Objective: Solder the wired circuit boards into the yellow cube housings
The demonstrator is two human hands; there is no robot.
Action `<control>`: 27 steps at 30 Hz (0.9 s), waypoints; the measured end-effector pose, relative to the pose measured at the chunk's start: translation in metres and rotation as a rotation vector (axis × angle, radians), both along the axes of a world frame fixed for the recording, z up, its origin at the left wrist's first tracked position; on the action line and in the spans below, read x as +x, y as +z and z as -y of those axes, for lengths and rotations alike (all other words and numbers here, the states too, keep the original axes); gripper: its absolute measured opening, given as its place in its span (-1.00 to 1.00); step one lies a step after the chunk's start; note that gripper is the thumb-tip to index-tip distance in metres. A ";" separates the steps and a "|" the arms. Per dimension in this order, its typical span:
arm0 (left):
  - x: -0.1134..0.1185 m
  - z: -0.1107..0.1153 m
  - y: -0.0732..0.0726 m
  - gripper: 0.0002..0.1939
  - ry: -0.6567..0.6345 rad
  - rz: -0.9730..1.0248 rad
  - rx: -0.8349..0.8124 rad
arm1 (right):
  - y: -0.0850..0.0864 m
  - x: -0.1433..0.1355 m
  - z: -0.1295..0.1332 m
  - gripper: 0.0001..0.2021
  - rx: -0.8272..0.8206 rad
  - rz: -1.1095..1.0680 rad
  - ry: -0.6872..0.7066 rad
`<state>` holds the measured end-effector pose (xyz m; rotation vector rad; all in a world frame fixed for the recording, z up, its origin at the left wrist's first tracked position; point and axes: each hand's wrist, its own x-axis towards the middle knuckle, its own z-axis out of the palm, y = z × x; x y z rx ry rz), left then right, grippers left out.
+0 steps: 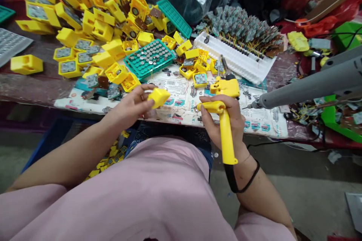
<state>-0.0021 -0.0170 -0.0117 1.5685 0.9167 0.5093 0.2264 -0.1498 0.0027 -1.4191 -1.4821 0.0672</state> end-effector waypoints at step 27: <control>0.016 -0.001 0.011 -0.68 -0.417 -0.592 1.147 | 0.017 -0.023 -0.032 -0.71 -0.079 -0.028 0.311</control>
